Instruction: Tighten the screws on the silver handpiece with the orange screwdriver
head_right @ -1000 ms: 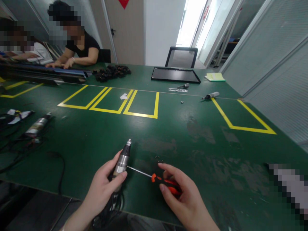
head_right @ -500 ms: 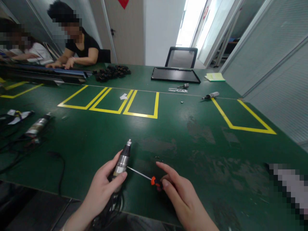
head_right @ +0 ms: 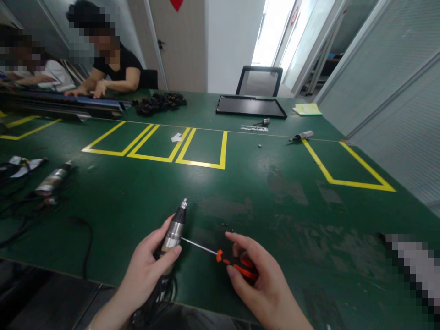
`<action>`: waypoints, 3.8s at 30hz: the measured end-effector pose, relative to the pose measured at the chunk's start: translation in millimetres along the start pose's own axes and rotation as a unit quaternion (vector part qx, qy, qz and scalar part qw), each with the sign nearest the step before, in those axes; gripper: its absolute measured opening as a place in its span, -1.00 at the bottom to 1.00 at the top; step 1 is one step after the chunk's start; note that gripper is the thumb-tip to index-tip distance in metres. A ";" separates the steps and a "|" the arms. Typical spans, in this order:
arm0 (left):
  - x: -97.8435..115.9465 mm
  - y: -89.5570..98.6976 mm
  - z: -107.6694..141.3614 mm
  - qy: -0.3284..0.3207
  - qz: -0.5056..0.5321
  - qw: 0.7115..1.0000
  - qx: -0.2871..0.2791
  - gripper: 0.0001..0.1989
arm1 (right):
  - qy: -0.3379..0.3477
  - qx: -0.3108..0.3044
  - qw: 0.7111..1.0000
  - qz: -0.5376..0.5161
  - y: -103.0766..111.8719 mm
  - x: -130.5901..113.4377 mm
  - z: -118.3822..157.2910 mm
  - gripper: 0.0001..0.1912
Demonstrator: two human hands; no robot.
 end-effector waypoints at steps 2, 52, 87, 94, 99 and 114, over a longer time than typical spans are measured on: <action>0.9 0.3 0.6 0.001 -0.001 1.000 0.001 -0.40 | 0.011 -0.002 1.000 0.011 -1.0 -2.2 -1.6 -0.51; 2.8 0.4 0.4 0.009 -0.007 1.000 -0.003 -0.38 | -0.007 -0.053 0.999 -0.002 -1.3 -2.0 -0.1 -0.53; -1.0 0.5 2.2 0.000 -0.006 1.000 -0.004 -0.39 | -0.057 -0.104 0.991 0.065 -2.0 -4.5 -7.9 -0.59; 1.9 0.2 1.0 0.004 -0.002 1.000 0.000 -0.40 | -0.053 -0.040 0.997 0.031 -0.1 -3.4 -6.0 -0.87; 1.8 0.3 0.5 0.002 -0.005 1.000 -0.004 -0.40 | -0.046 -0.050 0.997 0.031 -1.8 -4.4 -7.8 -0.99; 3.3 0.2 0.5 0.010 0.002 1.000 -0.003 -0.39 | -0.025 -0.101 0.994 0.029 -1.2 -8.2 -10.5 -0.72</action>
Point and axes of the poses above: each hand's wrist, its own z-axis away from the middle knuckle, its own y-axis out of the back of the hand, x = y × z, the point moved 2 cm from there along -z, towards the middle knuckle, and after that the axes turned 3 degrees about z, right-handed, at the moved point
